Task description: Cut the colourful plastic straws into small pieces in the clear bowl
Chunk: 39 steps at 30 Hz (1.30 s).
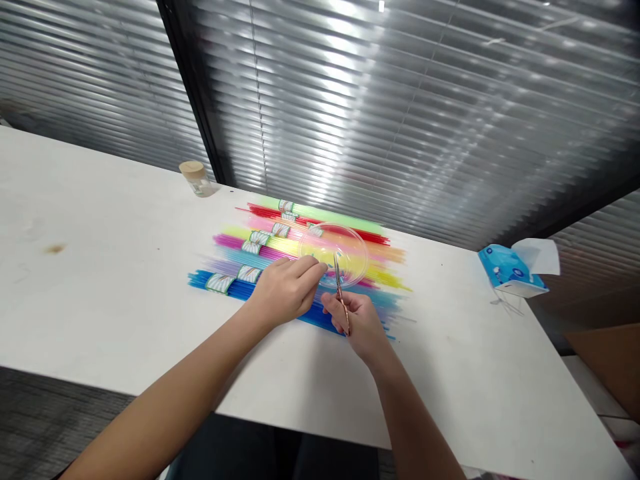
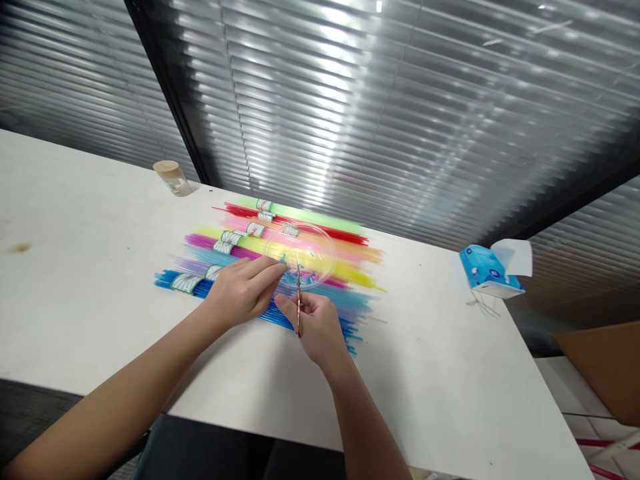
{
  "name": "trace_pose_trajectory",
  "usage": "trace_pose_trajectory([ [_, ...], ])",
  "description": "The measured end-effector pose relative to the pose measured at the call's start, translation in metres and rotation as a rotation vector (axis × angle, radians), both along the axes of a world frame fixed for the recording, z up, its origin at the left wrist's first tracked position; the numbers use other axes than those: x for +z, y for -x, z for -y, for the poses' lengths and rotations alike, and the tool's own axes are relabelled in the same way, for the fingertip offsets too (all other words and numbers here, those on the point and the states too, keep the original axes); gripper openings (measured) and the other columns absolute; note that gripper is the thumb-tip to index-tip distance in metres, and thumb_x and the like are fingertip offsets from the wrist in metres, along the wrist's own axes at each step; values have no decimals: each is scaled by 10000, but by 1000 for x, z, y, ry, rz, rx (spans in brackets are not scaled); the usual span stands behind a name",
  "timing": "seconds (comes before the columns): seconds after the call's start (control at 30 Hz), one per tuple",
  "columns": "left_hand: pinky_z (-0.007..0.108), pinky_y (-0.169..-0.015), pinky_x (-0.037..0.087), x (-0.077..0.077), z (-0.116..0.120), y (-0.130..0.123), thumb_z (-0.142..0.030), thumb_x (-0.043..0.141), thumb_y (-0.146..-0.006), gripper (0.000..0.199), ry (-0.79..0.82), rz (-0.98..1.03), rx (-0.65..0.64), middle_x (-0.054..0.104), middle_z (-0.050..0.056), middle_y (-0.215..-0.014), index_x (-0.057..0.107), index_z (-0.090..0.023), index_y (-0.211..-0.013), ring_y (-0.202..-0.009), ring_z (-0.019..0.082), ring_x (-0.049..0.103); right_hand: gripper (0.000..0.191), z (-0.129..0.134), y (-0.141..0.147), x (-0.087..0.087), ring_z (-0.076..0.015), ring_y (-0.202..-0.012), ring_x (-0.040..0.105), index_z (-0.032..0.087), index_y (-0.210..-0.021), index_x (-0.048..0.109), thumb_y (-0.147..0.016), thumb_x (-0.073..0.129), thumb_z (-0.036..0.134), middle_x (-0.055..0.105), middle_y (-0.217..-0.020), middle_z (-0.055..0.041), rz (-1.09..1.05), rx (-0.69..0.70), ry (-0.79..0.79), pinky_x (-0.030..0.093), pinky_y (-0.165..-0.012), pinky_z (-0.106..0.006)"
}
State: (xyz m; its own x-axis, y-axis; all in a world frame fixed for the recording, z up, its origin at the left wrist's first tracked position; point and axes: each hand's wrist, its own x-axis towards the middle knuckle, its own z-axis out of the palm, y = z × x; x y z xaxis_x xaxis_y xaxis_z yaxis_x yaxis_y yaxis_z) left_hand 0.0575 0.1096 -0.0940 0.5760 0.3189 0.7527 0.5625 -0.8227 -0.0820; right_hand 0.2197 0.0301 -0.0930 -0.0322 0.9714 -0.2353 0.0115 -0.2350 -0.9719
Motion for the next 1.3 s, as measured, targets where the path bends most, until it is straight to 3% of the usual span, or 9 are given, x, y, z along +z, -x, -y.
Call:
trace_pose_trajectory([
  [0.37, 250, -541, 407, 0, 1, -1, -138, 462, -932, 152, 13, -2, 49, 669, -2, -798, 609, -165, -960, -610, 108, 570, 529, 0, 0, 0, -103, -501, 296, 190, -593, 488, -782, 730, 621, 378, -493, 50, 45, 5, 3, 215, -500, -272],
  [1.0, 241, -524, 411, -2, 2, 0, -122, 413, -931, 202, 75, -24, 71, 667, 10, -795, 605, -162, -976, -594, 117, 575, 496, 1, 0, 0, -110, -557, 262, 192, -684, 513, -816, 679, 641, 350, -594, 44, 98, 67, 18, 199, -496, -263],
  [1.3, 247, -505, 403, -2, 2, 1, -146, 382, -950, 222, 121, -63, 63, 652, 11, -794, 602, -165, -974, -581, 114, 558, 513, 0, -1, 0, -112, -544, 278, 189, -687, 547, -788, 682, 673, 348, -569, 46, 100, 21, 17, 205, -498, -266],
])
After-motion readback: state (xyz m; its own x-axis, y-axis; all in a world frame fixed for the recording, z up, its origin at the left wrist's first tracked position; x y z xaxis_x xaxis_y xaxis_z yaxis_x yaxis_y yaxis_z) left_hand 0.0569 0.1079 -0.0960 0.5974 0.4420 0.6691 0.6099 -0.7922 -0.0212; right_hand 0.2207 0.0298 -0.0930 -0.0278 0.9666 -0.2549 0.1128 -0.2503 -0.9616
